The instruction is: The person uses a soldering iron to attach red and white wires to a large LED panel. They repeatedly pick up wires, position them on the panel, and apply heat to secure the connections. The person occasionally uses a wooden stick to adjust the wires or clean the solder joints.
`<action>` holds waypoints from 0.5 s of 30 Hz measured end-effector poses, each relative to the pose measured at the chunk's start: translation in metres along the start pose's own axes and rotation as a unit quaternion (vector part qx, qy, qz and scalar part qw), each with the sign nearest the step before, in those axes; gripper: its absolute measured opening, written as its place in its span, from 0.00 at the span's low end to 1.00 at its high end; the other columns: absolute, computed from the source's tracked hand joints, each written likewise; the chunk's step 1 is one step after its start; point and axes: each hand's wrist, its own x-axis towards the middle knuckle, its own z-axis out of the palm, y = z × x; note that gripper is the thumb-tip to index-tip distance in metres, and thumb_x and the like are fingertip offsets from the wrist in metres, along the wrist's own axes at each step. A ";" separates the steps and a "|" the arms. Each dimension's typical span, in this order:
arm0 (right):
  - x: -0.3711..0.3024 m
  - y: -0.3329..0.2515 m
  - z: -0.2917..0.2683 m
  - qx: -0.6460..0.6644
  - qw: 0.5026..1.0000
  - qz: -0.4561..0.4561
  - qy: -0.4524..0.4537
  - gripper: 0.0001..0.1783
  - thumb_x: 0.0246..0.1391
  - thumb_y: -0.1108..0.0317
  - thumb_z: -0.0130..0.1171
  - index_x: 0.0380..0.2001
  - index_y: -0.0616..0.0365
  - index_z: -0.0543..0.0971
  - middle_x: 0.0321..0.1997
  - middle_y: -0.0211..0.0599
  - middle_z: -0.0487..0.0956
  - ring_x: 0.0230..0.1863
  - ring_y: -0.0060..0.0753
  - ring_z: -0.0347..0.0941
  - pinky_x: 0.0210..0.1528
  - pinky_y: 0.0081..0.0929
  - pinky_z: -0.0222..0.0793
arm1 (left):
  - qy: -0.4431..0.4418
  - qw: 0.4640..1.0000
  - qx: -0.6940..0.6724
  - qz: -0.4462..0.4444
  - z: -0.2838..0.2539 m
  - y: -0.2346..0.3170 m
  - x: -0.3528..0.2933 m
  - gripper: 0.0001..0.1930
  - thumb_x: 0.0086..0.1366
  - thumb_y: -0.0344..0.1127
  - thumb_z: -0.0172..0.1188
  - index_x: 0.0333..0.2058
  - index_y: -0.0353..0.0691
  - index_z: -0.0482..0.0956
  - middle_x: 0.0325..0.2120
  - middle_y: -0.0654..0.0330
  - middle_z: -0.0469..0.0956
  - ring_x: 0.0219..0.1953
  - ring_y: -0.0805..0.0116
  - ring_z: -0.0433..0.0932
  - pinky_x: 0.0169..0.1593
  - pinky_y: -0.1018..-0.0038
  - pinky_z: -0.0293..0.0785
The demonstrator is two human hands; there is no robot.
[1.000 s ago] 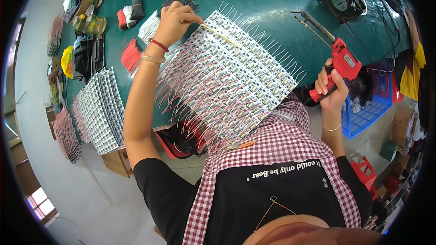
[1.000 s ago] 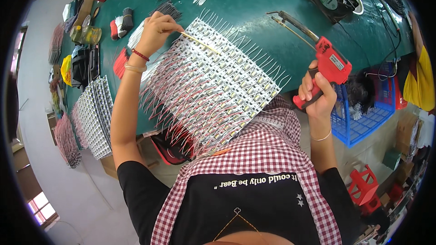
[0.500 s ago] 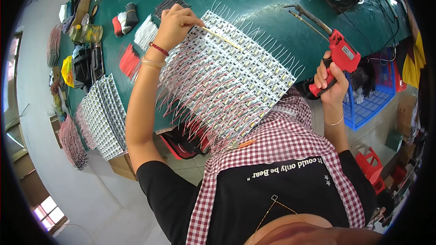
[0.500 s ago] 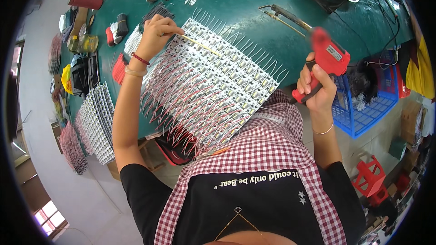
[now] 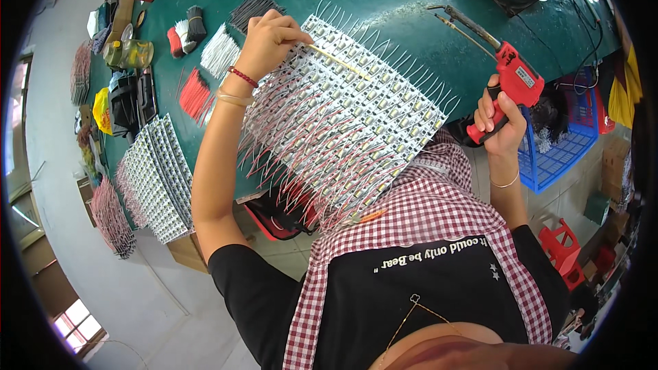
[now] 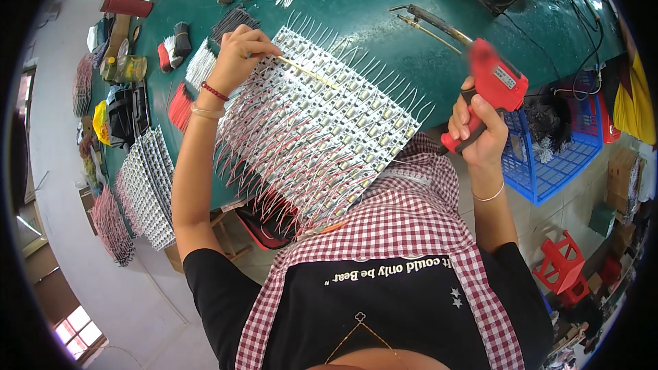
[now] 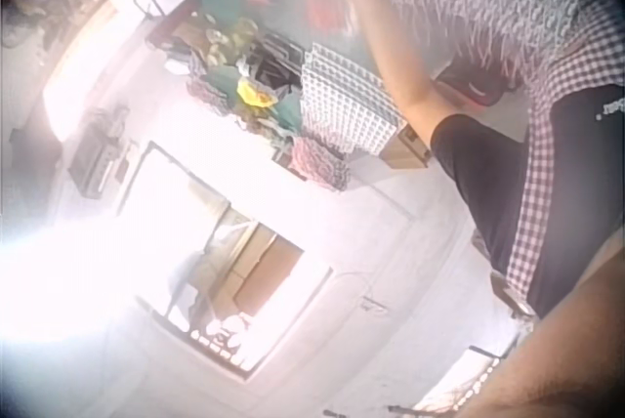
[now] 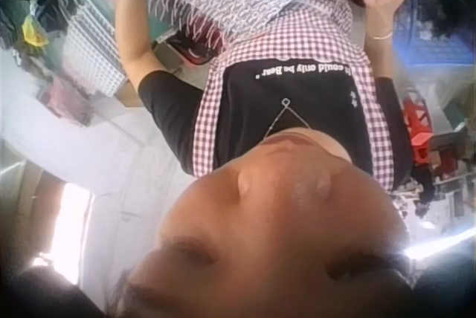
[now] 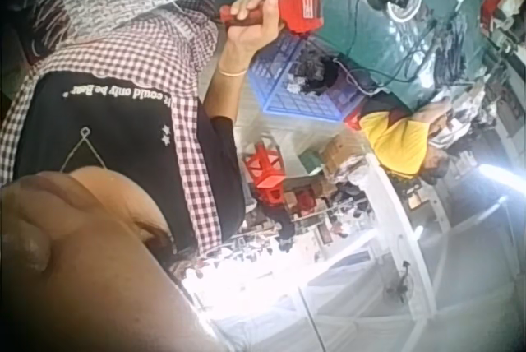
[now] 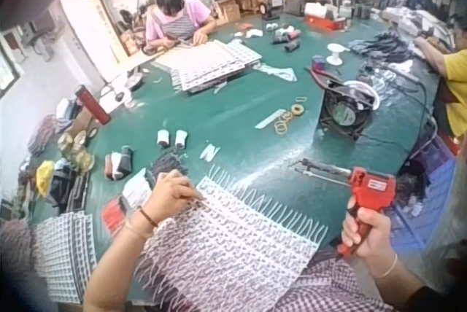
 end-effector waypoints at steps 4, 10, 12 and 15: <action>-0.001 0.000 -0.002 0.002 1.000 -0.002 0.000 0.14 0.61 0.67 0.49 0.46 0.63 0.65 0.21 0.33 0.67 0.14 0.18 0.58 0.18 0.18 0.62 | 0.002 1.000 -0.006 0.002 0.002 0.007 0.003 0.13 0.51 0.23 0.60 0.30 0.52 0.86 0.27 0.75 0.77 0.36 0.72 0.69 0.49 0.69 0.57; -0.001 0.000 -0.003 -0.004 1.000 0.002 0.019 0.14 0.60 0.66 0.49 0.46 0.62 0.66 0.19 0.33 0.69 0.13 0.20 0.61 0.18 0.21 0.64 | -0.013 1.000 -0.009 -0.006 0.001 0.007 0.002 0.13 0.52 0.25 0.61 0.30 0.56 0.87 0.28 0.76 0.78 0.36 0.71 0.70 0.49 0.69 0.57; -0.002 0.000 -0.003 -0.003 1.000 0.002 0.021 0.14 0.59 0.66 0.49 0.46 0.62 0.66 0.19 0.33 0.68 0.13 0.20 0.61 0.18 0.20 0.64 | -0.014 1.000 -0.011 -0.006 0.001 0.009 0.002 0.13 0.52 0.25 0.61 0.30 0.56 0.87 0.28 0.76 0.78 0.36 0.71 0.70 0.49 0.69 0.57; -0.001 0.001 -0.002 -0.002 1.000 0.002 0.020 0.14 0.59 0.66 0.49 0.46 0.62 0.67 0.19 0.33 0.68 0.12 0.20 0.61 0.18 0.20 0.64 | -0.015 1.000 -0.009 -0.006 0.001 0.011 0.002 0.14 0.52 0.25 0.61 0.30 0.56 0.87 0.28 0.75 0.78 0.36 0.71 0.70 0.49 0.69 0.57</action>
